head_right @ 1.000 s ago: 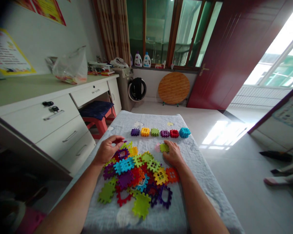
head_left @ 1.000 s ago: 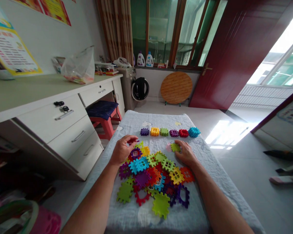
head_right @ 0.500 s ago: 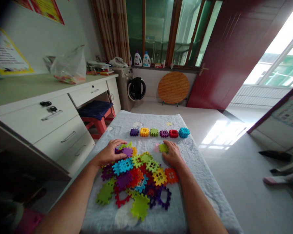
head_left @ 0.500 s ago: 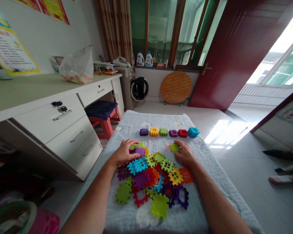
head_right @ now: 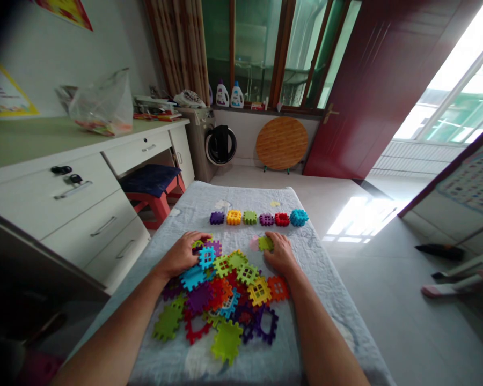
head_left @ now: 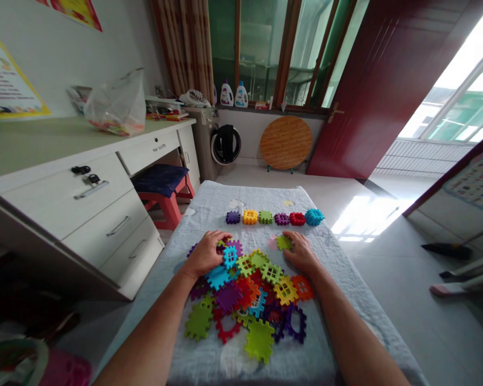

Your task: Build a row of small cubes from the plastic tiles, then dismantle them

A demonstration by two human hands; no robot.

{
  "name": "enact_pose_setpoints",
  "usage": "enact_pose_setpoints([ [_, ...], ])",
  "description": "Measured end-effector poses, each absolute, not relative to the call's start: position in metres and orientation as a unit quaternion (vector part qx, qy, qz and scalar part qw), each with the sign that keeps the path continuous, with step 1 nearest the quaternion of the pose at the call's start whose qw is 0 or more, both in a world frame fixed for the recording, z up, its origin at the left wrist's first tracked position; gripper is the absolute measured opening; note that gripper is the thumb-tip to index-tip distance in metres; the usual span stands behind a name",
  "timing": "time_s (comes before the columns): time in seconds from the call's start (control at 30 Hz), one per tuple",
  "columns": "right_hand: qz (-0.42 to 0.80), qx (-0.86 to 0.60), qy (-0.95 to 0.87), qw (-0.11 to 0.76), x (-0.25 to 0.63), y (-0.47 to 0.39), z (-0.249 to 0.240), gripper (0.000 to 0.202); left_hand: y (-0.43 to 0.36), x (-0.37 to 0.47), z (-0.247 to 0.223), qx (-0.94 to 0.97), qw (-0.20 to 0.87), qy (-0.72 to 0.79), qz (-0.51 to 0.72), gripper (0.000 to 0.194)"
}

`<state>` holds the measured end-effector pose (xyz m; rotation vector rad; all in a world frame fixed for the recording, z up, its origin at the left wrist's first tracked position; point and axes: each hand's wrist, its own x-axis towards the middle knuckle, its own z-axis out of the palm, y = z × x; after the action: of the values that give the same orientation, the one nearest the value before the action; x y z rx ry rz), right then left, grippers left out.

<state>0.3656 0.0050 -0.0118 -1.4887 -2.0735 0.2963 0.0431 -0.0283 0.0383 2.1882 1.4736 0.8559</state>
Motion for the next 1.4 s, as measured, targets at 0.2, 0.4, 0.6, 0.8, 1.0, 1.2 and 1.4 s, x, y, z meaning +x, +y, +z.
enact_pose_setpoints([
  [0.2, 0.113, -0.556, -0.776, 0.275, 0.366, 0.005, -0.011, 0.050, -0.035, 0.050, 0.045, 0.804, 0.170, 0.480, 0.306, 0.034],
  [0.4, 0.106, -0.552, -0.781, 0.271, 0.366, 0.005, -0.012, 0.049, -0.039, 0.054, 0.053, 0.795, 0.182, 0.483, 0.318, 0.018],
  [0.6, 0.108, -0.546, -0.785, 0.273, 0.367, 0.005, -0.012, 0.046, -0.044, 0.053, 0.047, 0.839, 0.246, 0.434, 0.217, 0.052],
  [0.8, 0.110, -0.548, -0.783, 0.273, 0.367, 0.005, -0.012, 0.047, -0.048, 0.060, 0.049, 0.830, 0.225, 0.464, 0.213, 0.038],
  [1.0, 0.107, -0.544, -0.787, 0.270, 0.367, 0.005, -0.011, 0.047, -0.044, 0.056, 0.052, 0.775, 0.156, 0.515, 0.330, 0.005],
  [1.2, 0.104, -0.546, -0.788, 0.266, 0.366, 0.005, -0.011, 0.045, -0.040, 0.047, 0.048, 0.798, 0.149, 0.528, 0.247, 0.015],
  [1.4, 0.105, -0.546, -0.789, 0.259, 0.366, 0.005, -0.010, 0.045, -0.045, 0.037, 0.059, 0.773, 0.294, 0.498, 0.261, 0.031],
])
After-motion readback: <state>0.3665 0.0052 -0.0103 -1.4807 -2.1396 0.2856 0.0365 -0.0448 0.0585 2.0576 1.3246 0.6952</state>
